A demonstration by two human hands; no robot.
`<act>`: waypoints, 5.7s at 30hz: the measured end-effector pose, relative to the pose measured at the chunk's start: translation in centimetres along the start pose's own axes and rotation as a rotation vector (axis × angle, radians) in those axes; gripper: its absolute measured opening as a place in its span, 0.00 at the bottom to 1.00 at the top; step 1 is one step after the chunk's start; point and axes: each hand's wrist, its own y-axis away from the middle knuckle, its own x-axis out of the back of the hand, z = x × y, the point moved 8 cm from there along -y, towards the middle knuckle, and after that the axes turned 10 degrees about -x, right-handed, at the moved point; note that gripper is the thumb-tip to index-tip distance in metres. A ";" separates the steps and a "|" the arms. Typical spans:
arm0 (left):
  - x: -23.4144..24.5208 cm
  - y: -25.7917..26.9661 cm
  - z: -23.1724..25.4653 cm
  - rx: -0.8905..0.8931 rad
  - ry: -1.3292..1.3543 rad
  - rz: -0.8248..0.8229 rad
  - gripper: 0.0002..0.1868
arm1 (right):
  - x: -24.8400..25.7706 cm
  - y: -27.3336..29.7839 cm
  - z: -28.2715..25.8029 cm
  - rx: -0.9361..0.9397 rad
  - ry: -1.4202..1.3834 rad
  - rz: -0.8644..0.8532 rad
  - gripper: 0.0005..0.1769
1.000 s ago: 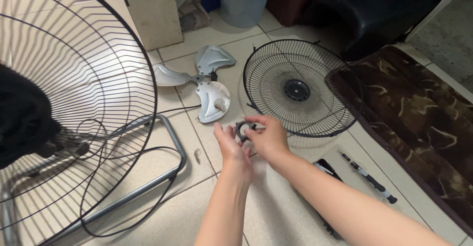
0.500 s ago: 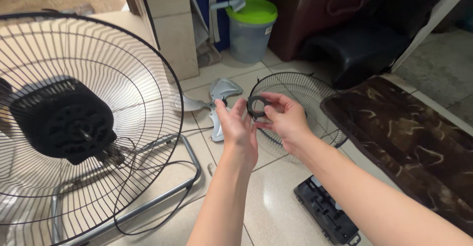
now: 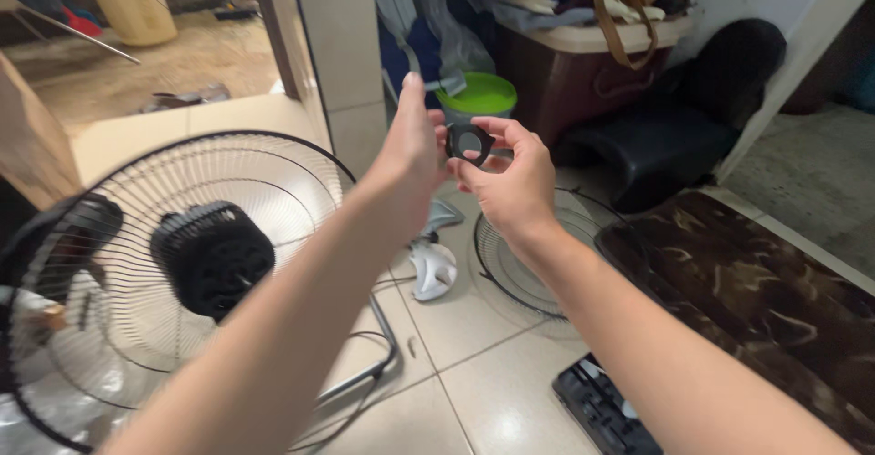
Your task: The person assembles a standing electric fan by hand. They attach the front wire cage to the motor housing, secure it with a plastic nut, and then install the fan blades onto the central hub.
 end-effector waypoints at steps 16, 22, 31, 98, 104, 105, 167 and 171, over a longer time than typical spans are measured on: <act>15.4 15.4 18.0 -0.931 -1.303 0.228 0.19 | -18.4 12.6 0.2 -0.086 -0.096 -0.271 0.28; 19.4 15.8 16.4 -0.632 -1.588 0.277 0.31 | -23.2 15.2 1.3 -0.072 -0.101 -0.242 0.28; 23.2 14.2 16.5 -0.465 -1.643 0.407 0.29 | -23.1 16.4 1.9 -0.073 -0.030 -0.070 0.28; 24.7 13.1 15.9 -0.553 -1.669 0.441 0.24 | -28.1 13.8 3.7 -0.056 0.350 -0.192 0.30; 24.4 12.8 15.7 -0.523 -1.677 0.435 0.23 | -28.3 13.1 2.4 0.036 0.415 -0.300 0.29; 24.3 12.7 15.7 -0.524 -1.677 0.433 0.23 | -28.3 13.0 2.6 0.011 0.421 -0.317 0.29; 23.3 13.0 15.4 -0.717 -1.913 0.563 0.15 | -29.5 11.6 8.1 -0.412 0.349 -0.392 0.45; 23.2 13.0 15.3 -0.752 -1.887 0.578 0.15 | -29.3 11.9 7.6 -0.426 0.325 -0.370 0.50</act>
